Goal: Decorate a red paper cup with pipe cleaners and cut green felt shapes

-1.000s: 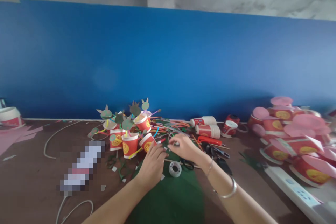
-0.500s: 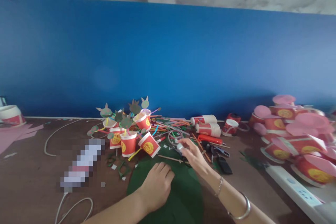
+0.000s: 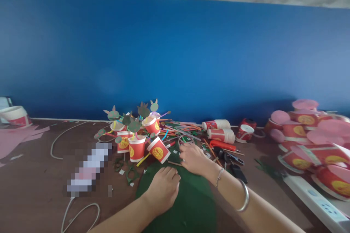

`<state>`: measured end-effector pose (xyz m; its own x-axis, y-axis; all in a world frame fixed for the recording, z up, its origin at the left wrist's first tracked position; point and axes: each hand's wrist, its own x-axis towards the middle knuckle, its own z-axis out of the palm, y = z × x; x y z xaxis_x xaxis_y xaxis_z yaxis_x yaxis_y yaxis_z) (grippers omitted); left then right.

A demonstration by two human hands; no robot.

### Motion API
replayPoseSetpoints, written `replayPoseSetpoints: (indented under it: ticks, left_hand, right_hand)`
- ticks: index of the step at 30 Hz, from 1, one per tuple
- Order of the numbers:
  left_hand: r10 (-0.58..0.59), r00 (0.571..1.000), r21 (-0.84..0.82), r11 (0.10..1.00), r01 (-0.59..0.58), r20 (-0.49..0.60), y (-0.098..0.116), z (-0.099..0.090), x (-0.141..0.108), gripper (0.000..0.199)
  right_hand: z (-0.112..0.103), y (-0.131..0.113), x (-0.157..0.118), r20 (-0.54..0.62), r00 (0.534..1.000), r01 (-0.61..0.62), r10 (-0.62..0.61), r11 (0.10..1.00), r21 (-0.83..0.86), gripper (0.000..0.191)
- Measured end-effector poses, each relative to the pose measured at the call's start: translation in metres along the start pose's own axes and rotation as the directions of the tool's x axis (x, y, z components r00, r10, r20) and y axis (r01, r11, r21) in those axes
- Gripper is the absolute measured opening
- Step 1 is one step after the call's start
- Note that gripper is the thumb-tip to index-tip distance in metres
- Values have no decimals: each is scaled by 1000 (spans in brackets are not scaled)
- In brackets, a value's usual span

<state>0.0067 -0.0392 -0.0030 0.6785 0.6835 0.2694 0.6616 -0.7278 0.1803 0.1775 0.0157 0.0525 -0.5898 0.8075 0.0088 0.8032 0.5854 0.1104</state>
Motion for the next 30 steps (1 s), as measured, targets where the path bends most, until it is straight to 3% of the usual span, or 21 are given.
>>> replayPoseSetpoints:
  ticks: [5,10,16,20,22,24,26,28,30]
  left_hand:
    - [-3,1000,5,1000,3,14,2,-3,0,20]
    - [3,999,11,1000,-4,39,4,-9,1,24]
    - [-42,999,-26,999,42,-9,3,-6,1,23]
    - [-70,987,-214,976,38,-141,-4,-1,1,28]
    - [-178,946,-383,922,63,-271,-8,-2,1,28]
    - [-317,857,-537,842,56,-407,-10,-5,1,24]
    - [-387,775,-618,786,-6,-499,-11,-10,1,21]
    - [-417,752,-660,751,-31,-511,-10,-14,2,19]
    - [-416,775,-669,744,-12,-476,-10,-17,2,18]
  right_hand:
    - [2,-2,9,33,998,59,-56,996,-68,17]
    - [-1,7,6,-10,998,66,-67,995,-79,20]
    - [-19,26,-11,-229,973,-6,10,1000,20,19]
    - [-33,20,-29,-353,933,-37,72,994,102,20]
    - [-35,8,-41,-406,911,-40,69,996,78,19]
    - [-29,-7,-52,-409,912,6,3,1000,20,19]
    - [-20,-23,-62,-342,937,74,-73,997,-9,18]
    - [-10,-32,-68,-245,960,153,-135,987,56,15]
    - [-5,-34,-68,-201,975,142,-91,957,251,14]
